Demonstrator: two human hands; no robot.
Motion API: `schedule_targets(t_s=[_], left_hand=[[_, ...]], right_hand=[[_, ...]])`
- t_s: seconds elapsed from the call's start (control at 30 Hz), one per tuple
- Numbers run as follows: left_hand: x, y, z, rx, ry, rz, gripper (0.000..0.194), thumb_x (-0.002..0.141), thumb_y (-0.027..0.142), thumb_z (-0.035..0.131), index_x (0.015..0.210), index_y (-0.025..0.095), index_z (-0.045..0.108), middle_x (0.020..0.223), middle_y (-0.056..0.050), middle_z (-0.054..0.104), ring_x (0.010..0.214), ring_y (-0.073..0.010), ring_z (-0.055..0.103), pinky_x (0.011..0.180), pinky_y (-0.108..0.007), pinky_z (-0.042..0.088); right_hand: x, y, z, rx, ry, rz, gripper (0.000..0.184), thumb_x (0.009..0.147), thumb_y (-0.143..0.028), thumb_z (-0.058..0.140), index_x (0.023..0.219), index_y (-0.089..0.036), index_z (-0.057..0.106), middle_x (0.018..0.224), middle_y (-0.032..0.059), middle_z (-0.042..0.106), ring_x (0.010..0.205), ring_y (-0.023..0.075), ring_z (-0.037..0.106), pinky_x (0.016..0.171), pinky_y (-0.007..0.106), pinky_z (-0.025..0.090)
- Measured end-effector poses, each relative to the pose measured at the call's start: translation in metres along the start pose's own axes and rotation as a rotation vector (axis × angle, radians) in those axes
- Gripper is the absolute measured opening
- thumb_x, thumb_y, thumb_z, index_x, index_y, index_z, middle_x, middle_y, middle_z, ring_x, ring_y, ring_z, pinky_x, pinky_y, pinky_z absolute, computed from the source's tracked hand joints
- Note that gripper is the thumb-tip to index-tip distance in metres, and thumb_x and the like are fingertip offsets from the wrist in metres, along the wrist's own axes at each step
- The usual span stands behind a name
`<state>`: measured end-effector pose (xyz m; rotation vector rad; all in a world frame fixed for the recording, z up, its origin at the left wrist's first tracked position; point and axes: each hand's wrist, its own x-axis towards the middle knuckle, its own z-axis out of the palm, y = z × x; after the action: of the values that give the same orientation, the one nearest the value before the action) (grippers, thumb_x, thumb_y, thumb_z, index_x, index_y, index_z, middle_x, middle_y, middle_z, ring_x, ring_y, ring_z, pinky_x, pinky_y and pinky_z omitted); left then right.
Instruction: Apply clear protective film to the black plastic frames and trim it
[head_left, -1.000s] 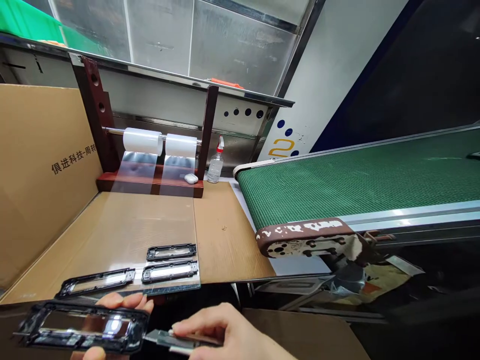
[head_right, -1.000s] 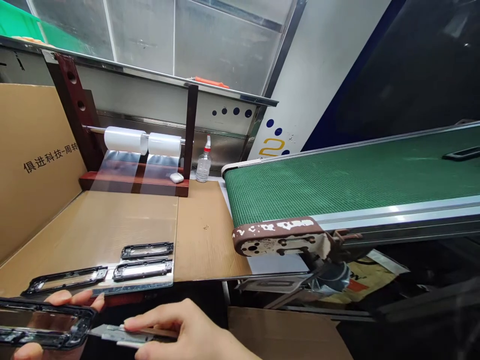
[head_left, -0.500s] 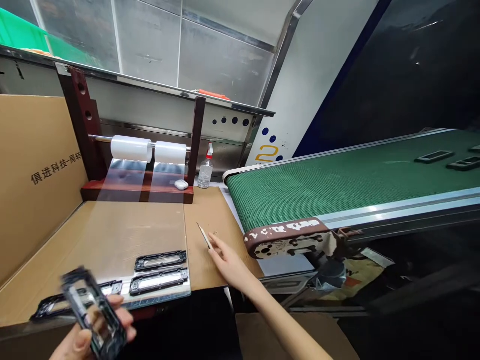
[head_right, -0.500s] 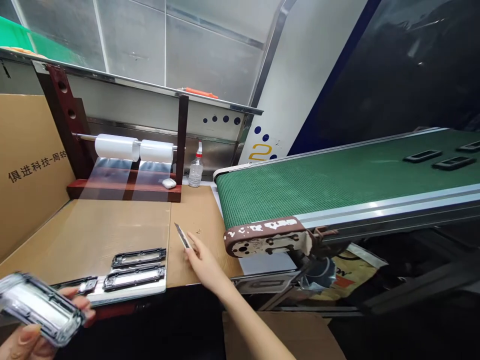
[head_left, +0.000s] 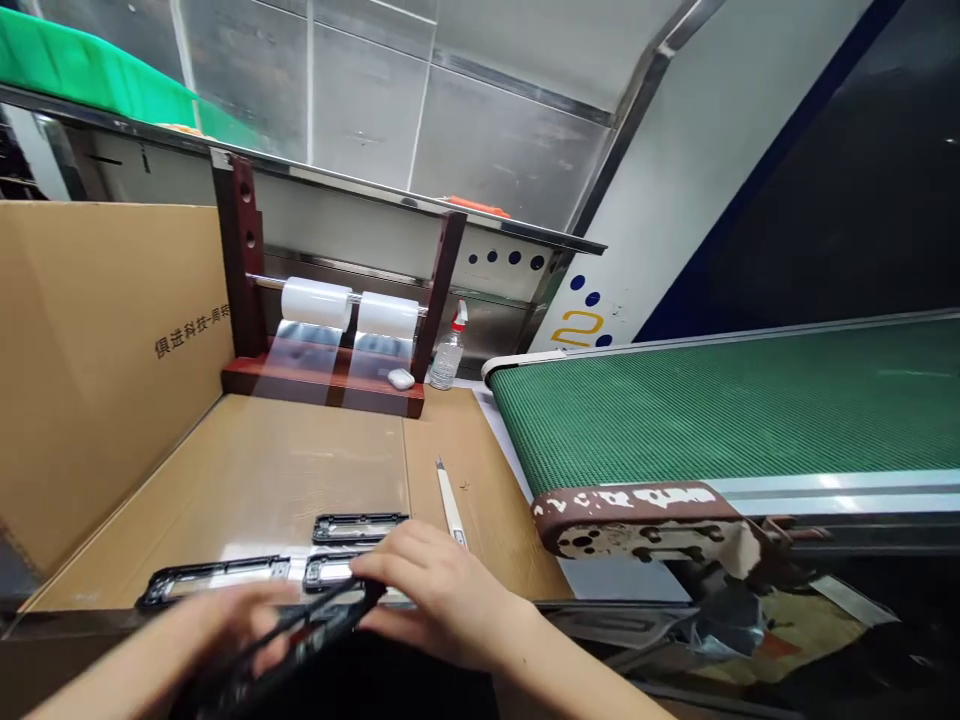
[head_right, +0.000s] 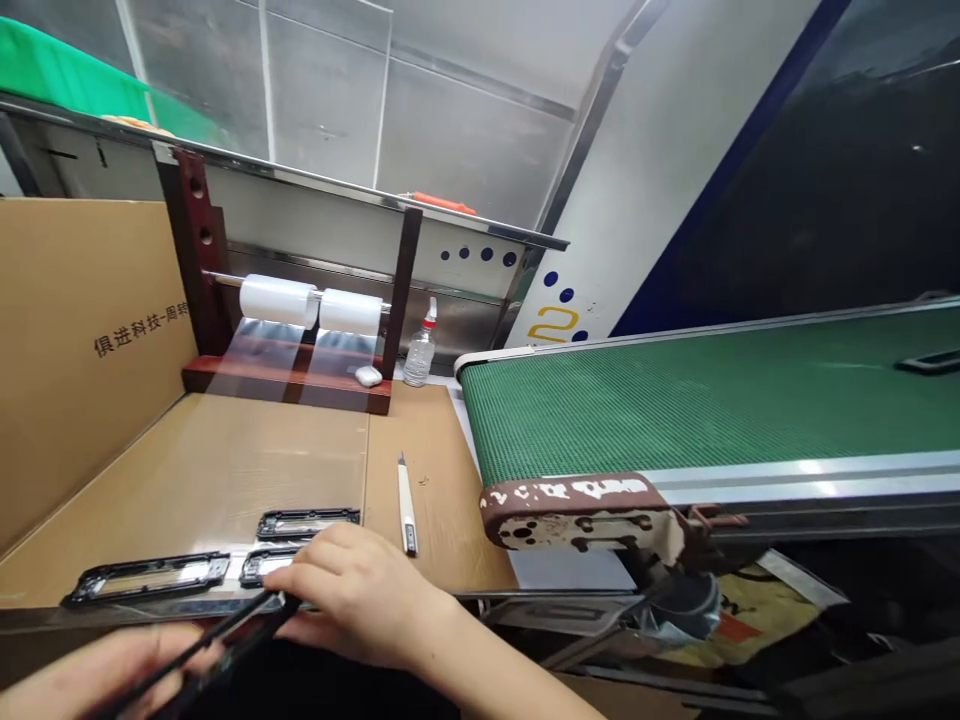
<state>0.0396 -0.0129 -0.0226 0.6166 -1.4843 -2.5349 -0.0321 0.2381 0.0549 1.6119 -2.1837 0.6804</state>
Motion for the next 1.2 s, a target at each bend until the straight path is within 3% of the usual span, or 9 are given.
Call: schedule_targets(t_s=[0.1, 0.2, 0.43, 0.6, 0.77, 0.9, 1.03, 1.13, 1.2], left_hand=[[0.058, 0.053, -0.011, 0.137, 0.029, 0.061, 0.042, 0.059, 0.04, 0.081, 0.096, 0.021, 0.073, 0.074, -0.01, 0.073, 0.064, -0.0282, 0.07, 0.061, -0.034, 0.056], [0.096, 0.082, -0.019, 0.215, 0.067, 0.115, 0.062, 0.065, 0.047, 0.078, 0.121, 0.023, 0.064, 0.104, -0.013, 0.072, 0.075, -0.0267, 0.072, 0.086, -0.036, 0.051], [0.094, 0.067, -0.031, 0.393, -0.116, 0.049, 0.096, 0.068, 0.069, 0.065, 0.148, 0.028, 0.031, 0.122, -0.015, 0.064, 0.075, -0.0278, 0.072, 0.084, -0.04, 0.051], [0.098, 0.067, -0.041, 0.509, -0.287, -0.063, 0.096, 0.076, 0.077, 0.048, 0.151, 0.037, 0.005, 0.141, -0.008, 0.051, 0.086, -0.0256, 0.07, 0.104, -0.046, 0.036], [0.102, 0.067, -0.043, 0.536, -0.357, -0.068, 0.088, 0.081, 0.078, 0.035, 0.149, 0.04, -0.005, 0.148, -0.007, 0.043, 0.091, -0.0248, 0.069, 0.107, -0.046, 0.033], [0.103, 0.064, -0.042, 0.547, -0.348, -0.042, 0.082, 0.085, 0.074, 0.031, 0.15, 0.036, -0.001, 0.146, -0.009, 0.044, 0.102, -0.0252, 0.066, 0.109, -0.045, 0.032], [0.114, 0.059, -0.048, 0.591, -0.237, 0.118, 0.078, 0.089, 0.069, 0.028, 0.152, 0.028, 0.007, 0.151, -0.011, 0.037, 0.13, -0.025, 0.046, 0.114, -0.043, 0.026], [0.12, 0.051, -0.058, 0.638, -0.115, 0.288, 0.073, 0.091, 0.064, 0.031, 0.15, 0.024, 0.018, 0.151, -0.011, 0.036, 0.139, -0.0248, 0.033, 0.115, -0.044, 0.022], [0.115, 0.044, -0.06, 0.674, -0.079, 0.353, 0.064, 0.09, 0.06, 0.042, 0.144, 0.028, 0.033, 0.147, -0.006, 0.044, 0.137, -0.0248, 0.035, 0.116, -0.044, 0.022]], right_hand=[[0.01, 0.014, 0.025, 0.022, 0.061, 0.201, 0.031, 0.089, -0.036, 0.063, 0.113, -0.016, 0.059, 0.094, 0.005, 0.067, 0.086, 0.0157, 0.059, 0.077, 0.026, 0.047], [0.027, 0.028, 0.058, -0.012, 0.047, 0.343, 0.036, 0.08, -0.035, 0.073, 0.11, -0.017, 0.063, 0.092, 0.0045, 0.067, 0.087, 0.0191, 0.058, 0.079, 0.03, 0.046], [0.059, 0.031, 0.097, -0.065, -0.119, 0.414, 0.036, 0.077, -0.035, 0.077, 0.106, -0.019, 0.067, 0.09, 0.0032, 0.067, 0.088, 0.0189, 0.057, 0.086, 0.033, 0.041], [0.061, 0.035, 0.1, -0.094, -0.146, 0.413, 0.034, 0.078, -0.037, 0.076, 0.107, -0.021, 0.067, 0.088, 0.0019, 0.067, 0.087, 0.018, 0.056, 0.087, 0.032, 0.039], [0.059, 0.038, 0.106, -0.128, -0.145, 0.412, 0.034, 0.077, -0.036, 0.076, 0.106, -0.021, 0.068, 0.086, 0.0019, 0.066, 0.089, 0.0189, 0.055, 0.086, 0.032, 0.039], [0.062, 0.034, 0.106, -0.146, -0.127, 0.412, 0.034, 0.076, -0.036, 0.076, 0.105, -0.021, 0.068, 0.088, 0.0028, 0.066, 0.09, 0.0206, 0.055, 0.087, 0.034, 0.04], [0.056, 0.03, 0.083, -0.134, 0.006, 0.363, 0.041, 0.081, -0.036, 0.072, 0.116, -0.016, 0.064, 0.1, 0.0084, 0.067, 0.093, 0.0223, 0.058, 0.087, 0.036, 0.044], [0.03, 0.034, 0.06, -0.077, 0.102, 0.471, 0.035, 0.092, -0.032, 0.057, 0.125, -0.017, 0.058, 0.105, 0.0104, 0.065, 0.099, 0.0221, 0.059, 0.089, 0.037, 0.046], [0.007, 0.038, 0.049, -0.025, 0.124, 0.586, 0.035, 0.095, -0.028, 0.052, 0.128, -0.019, 0.055, 0.109, 0.0094, 0.064, 0.103, 0.022, 0.058, 0.092, 0.039, 0.046]])
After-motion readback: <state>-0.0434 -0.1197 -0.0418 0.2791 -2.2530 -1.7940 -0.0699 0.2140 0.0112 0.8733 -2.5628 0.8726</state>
